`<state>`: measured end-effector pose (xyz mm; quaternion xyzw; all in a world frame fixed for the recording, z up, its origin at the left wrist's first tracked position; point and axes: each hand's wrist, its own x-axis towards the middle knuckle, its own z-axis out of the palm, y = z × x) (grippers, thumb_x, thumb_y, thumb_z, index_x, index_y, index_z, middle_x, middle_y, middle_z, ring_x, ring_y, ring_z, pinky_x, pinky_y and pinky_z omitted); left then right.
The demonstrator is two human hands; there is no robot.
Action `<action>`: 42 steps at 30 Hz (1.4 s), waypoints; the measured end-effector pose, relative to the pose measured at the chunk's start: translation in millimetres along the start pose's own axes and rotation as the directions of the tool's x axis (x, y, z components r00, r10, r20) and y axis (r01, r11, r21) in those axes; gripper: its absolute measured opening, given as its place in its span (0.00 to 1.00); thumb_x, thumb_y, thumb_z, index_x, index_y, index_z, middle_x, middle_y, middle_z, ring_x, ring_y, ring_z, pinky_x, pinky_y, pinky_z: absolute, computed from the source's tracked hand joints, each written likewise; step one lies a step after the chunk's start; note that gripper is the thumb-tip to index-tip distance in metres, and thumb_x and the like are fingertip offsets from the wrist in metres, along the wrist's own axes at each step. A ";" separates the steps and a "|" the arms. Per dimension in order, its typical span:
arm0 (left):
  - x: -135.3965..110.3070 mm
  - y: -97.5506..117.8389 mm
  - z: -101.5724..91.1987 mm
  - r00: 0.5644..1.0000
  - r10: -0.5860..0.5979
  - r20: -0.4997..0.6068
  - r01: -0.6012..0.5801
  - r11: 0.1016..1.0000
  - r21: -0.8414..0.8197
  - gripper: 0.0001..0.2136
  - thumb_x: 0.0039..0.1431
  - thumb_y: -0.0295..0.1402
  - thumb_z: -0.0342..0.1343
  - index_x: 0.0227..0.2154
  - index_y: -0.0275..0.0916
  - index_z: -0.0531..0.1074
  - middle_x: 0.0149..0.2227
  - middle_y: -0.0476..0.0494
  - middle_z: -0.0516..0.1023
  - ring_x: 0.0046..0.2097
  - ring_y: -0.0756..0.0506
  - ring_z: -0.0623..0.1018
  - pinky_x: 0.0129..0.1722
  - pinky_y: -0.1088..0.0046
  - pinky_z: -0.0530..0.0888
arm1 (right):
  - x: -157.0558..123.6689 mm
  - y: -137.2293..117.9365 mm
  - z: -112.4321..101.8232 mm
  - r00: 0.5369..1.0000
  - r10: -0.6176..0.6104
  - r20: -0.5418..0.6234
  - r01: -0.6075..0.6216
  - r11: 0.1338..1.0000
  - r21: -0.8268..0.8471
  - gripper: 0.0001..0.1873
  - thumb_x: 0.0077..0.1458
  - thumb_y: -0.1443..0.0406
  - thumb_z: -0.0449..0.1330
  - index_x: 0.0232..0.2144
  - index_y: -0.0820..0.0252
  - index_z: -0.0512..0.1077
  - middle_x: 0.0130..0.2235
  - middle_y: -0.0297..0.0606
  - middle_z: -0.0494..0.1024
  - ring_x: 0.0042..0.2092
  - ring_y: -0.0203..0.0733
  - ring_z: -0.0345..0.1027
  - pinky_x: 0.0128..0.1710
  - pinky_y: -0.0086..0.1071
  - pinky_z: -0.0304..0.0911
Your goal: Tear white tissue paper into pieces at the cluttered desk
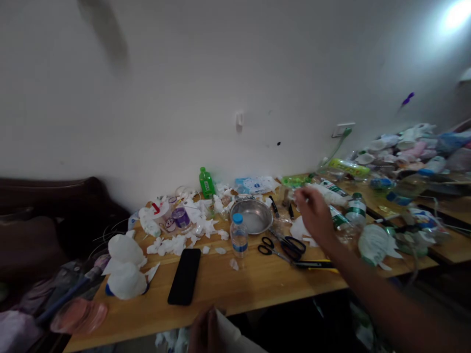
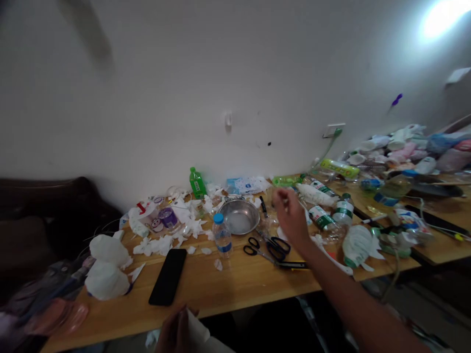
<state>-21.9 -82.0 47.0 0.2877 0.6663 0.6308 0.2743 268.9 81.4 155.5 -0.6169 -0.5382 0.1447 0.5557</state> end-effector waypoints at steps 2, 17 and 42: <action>4.2 1.6 17.4 1.000 -0.020 0.015 0.020 1.000 0.004 0.25 0.49 0.61 0.61 0.32 0.42 0.76 0.28 0.43 0.84 0.33 0.41 0.83 0.36 0.67 0.79 | -82.0 -20.3 6.3 0.959 0.000 0.284 -0.025 0.996 0.086 0.20 0.63 0.46 0.57 0.44 0.53 0.75 0.45 0.38 0.79 0.45 0.47 0.73 0.48 0.41 0.69; 66.8 0.7 52.6 0.694 -0.049 0.719 -0.140 0.970 0.201 0.25 0.59 0.52 0.55 0.49 0.36 0.76 0.22 0.52 0.72 0.23 0.49 0.68 0.23 0.74 0.63 | -200.4 25.5 60.5 0.673 0.201 0.712 -0.368 0.926 0.087 0.15 0.58 0.56 0.53 0.35 0.60 0.74 0.34 0.39 0.79 0.38 0.47 0.72 0.37 0.34 0.65; 104.3 -49.0 70.3 0.464 0.106 0.879 -0.711 0.637 0.298 0.22 0.57 0.31 0.58 0.56 0.39 0.71 0.55 0.38 0.77 0.58 0.36 0.72 0.62 0.50 0.66 | -227.5 49.6 19.4 0.397 -0.142 0.907 0.363 0.932 -0.013 0.07 0.59 0.71 0.62 0.37 0.53 0.77 0.38 0.34 0.78 0.41 0.42 0.70 0.41 0.34 0.58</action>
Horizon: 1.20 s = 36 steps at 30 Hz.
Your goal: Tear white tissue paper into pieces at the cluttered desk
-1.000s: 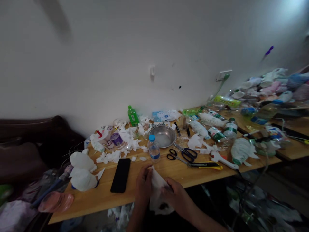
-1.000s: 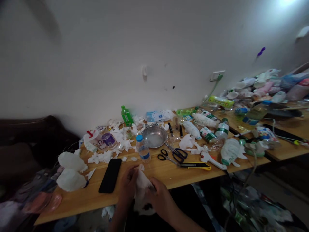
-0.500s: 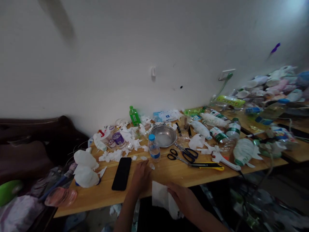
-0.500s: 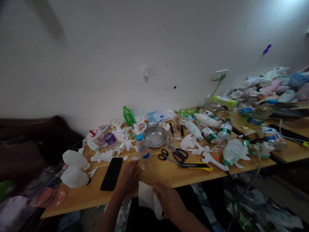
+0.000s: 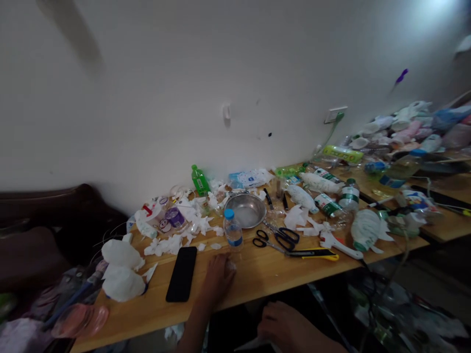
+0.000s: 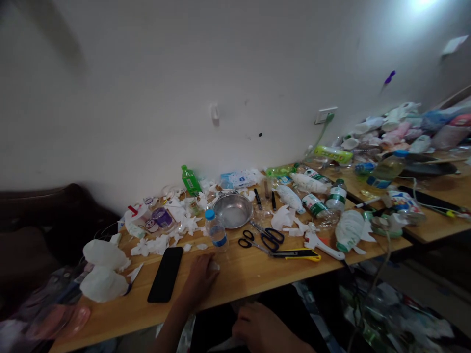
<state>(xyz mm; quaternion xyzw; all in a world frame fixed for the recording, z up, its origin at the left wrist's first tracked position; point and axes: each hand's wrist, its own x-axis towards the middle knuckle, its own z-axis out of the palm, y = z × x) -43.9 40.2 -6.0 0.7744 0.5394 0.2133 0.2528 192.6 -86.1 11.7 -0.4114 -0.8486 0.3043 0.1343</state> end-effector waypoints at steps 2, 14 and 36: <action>-8.2 4.0 8.1 0.999 -0.028 -0.029 0.028 1.000 -0.005 0.20 0.58 0.32 0.56 0.54 0.39 0.72 0.54 0.37 0.78 0.57 0.35 0.73 0.61 0.48 0.65 | 4.0 2.2 6.2 1.000 -0.001 0.005 0.001 1.000 0.019 0.08 0.60 0.70 0.62 0.38 0.54 0.79 0.38 0.36 0.79 0.41 0.43 0.71 0.41 0.34 0.59; -103.9 12.0 12.2 0.965 -0.252 -0.067 0.193 0.865 -0.463 0.29 0.68 0.50 0.41 0.65 0.39 0.60 0.62 0.32 0.72 0.65 0.37 0.71 0.65 0.53 0.66 | 48.6 -0.7 -9.9 0.978 0.205 -0.033 -0.178 0.910 0.373 0.05 0.62 0.65 0.61 0.37 0.61 0.76 0.35 0.35 0.80 0.38 0.41 0.73 0.40 0.33 0.65; -81.1 -29.1 -1.4 0.924 -0.328 -0.197 0.237 0.894 -0.381 0.22 0.61 0.38 0.54 0.56 0.39 0.71 0.58 0.36 0.78 0.61 0.37 0.75 0.64 0.53 0.69 | 95.6 40.5 31.5 0.913 0.241 -0.330 -0.148 0.948 0.283 0.11 0.69 0.61 0.59 0.47 0.62 0.75 0.47 0.40 0.77 0.51 0.45 0.72 0.55 0.47 0.68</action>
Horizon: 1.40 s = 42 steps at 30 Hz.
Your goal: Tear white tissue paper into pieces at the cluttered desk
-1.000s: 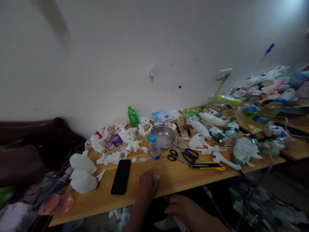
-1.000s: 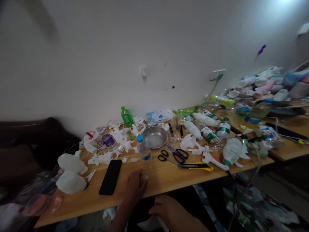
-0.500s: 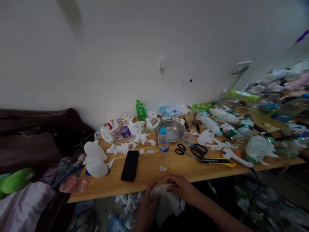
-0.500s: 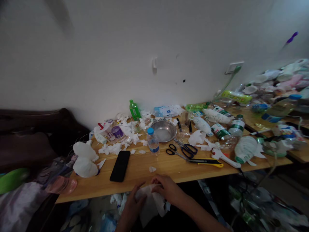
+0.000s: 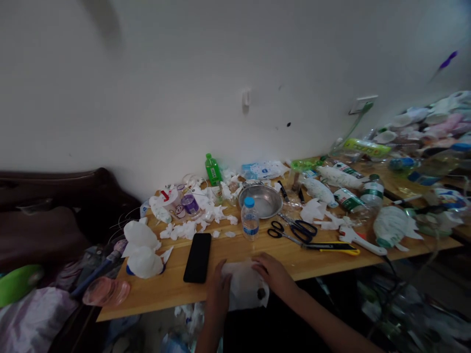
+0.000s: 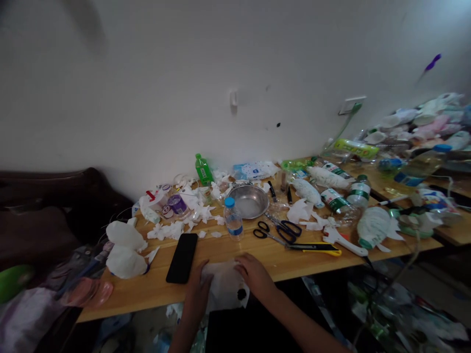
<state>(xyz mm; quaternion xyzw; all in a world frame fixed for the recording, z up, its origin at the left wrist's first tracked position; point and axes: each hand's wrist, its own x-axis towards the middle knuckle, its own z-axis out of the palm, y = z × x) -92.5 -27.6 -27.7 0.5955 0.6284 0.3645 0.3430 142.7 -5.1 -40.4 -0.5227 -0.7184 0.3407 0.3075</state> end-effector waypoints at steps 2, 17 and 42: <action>5.2 -4.1 2.5 1.000 0.021 -0.008 -0.021 1.000 0.024 0.22 0.62 0.38 0.52 0.58 0.38 0.70 0.60 0.35 0.76 0.63 0.37 0.74 0.64 0.53 0.68 | 5.0 9.3 0.7 1.000 0.012 -0.028 -0.013 1.000 -0.013 0.12 0.68 0.61 0.60 0.49 0.62 0.74 0.49 0.41 0.77 0.52 0.46 0.72 0.55 0.48 0.68; 9.3 -3.0 9.1 0.940 0.334 -0.067 -0.260 0.829 0.495 0.22 0.70 0.28 0.43 0.65 0.40 0.63 0.66 0.31 0.66 0.68 0.33 0.64 0.65 0.40 0.65 | 10.5 16.2 -0.2 0.934 -0.247 -0.257 0.203 0.961 -0.186 0.12 0.69 0.67 0.58 0.52 0.62 0.71 0.51 0.42 0.74 0.53 0.46 0.71 0.52 0.46 0.72; 17.3 22.8 30.2 0.778 0.453 0.436 -0.625 0.485 0.611 0.23 0.66 0.24 0.48 0.62 0.41 0.67 0.65 0.46 0.71 0.66 0.41 0.70 0.61 0.55 0.74 | -12.2 -1.9 12.9 0.895 -0.387 -0.222 0.196 0.787 -0.584 0.13 0.62 0.72 0.61 0.48 0.59 0.75 0.49 0.38 0.78 0.50 0.47 0.71 0.50 0.43 0.67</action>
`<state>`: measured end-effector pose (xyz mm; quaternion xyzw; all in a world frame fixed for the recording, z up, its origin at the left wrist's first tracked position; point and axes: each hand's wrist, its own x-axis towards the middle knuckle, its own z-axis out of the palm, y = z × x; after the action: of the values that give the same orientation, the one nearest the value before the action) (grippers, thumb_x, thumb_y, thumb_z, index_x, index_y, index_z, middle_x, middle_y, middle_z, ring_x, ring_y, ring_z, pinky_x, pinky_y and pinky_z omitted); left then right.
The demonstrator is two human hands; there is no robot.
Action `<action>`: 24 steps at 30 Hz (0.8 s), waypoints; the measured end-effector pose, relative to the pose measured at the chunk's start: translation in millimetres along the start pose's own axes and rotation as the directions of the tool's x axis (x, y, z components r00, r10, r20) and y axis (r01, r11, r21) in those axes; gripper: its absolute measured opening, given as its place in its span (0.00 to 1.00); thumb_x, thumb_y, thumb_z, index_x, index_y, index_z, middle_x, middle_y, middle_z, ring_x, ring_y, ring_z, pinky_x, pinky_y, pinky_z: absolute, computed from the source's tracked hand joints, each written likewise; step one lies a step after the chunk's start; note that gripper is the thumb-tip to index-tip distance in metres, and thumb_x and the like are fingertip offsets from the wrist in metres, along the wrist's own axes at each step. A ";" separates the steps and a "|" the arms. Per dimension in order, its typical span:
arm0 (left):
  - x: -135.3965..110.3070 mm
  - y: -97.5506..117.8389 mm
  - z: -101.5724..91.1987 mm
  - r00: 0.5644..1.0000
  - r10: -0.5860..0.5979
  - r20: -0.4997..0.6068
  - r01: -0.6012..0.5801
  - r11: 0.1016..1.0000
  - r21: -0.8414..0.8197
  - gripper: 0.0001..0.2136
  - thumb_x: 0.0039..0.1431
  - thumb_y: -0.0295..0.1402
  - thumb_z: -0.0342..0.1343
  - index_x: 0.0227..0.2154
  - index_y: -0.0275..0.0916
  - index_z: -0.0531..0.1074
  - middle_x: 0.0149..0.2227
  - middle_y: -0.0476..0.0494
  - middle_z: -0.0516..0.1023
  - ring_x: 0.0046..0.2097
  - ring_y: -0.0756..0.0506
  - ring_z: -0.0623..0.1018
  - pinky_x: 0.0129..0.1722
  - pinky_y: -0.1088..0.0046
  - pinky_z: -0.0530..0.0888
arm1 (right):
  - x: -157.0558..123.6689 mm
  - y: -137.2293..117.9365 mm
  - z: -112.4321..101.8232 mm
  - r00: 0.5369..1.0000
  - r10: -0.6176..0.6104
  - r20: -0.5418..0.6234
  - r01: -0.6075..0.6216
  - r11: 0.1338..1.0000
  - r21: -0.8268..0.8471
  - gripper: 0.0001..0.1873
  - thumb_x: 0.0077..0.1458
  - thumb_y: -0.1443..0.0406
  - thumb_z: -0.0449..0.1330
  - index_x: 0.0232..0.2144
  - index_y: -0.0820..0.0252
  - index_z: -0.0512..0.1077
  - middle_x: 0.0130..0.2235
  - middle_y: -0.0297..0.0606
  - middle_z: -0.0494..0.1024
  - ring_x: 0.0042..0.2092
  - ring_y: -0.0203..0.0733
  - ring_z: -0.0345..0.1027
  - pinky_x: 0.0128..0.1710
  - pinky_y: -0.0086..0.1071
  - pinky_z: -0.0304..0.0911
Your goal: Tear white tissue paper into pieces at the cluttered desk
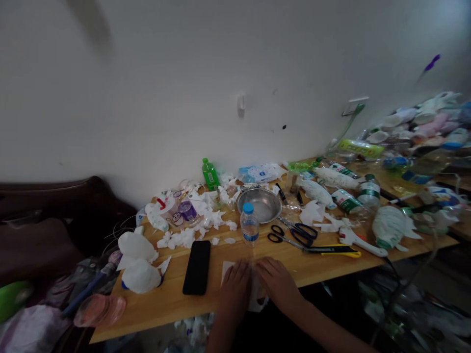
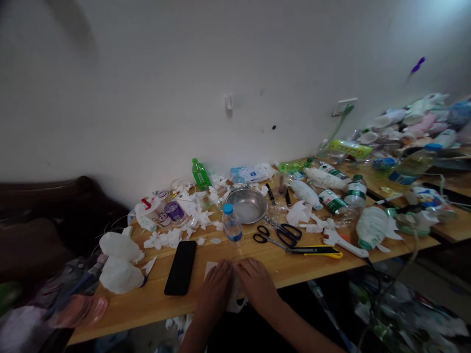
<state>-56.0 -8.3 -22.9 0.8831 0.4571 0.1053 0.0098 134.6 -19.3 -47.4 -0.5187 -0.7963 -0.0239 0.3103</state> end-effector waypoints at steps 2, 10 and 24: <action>-2.7 0.3 0.9 1.000 0.009 -0.003 -0.009 1.000 0.004 0.23 0.65 0.25 0.49 0.63 0.39 0.66 0.66 0.44 0.70 0.66 0.40 0.70 0.61 0.54 0.75 | -11.6 -6.5 2.5 1.000 0.002 -0.009 -0.002 0.999 -0.038 0.15 0.62 0.72 0.59 0.50 0.60 0.75 0.51 0.40 0.78 0.51 0.50 0.70 0.51 0.45 0.65; -7.8 3.3 1.0 1.000 -0.002 -0.026 0.002 1.000 0.013 0.24 0.67 0.28 0.47 0.65 0.39 0.63 0.67 0.45 0.66 0.67 0.39 0.68 0.63 0.53 0.73 | -32.7 -18.3 -0.8 1.000 0.025 0.010 -0.023 0.992 -0.120 0.17 0.65 0.69 0.53 0.52 0.61 0.75 0.53 0.43 0.79 0.52 0.55 0.71 0.50 0.48 0.65; -9.2 0.1 8.6 0.995 -0.072 -0.066 0.071 0.997 -0.022 0.26 0.65 0.28 0.47 0.66 0.29 0.58 0.66 0.33 0.69 0.66 0.39 0.69 0.62 0.53 0.74 | -32.3 -11.2 18.1 0.989 -0.100 0.113 0.113 0.986 -0.120 0.35 0.49 0.81 0.49 0.59 0.67 0.70 0.62 0.47 0.73 0.61 0.50 0.68 0.58 0.45 0.71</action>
<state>-59.3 -15.0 -33.0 0.8621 0.4873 0.1388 0.0068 125.4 -44.2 -75.5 -0.4944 -0.8353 -0.0632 0.2323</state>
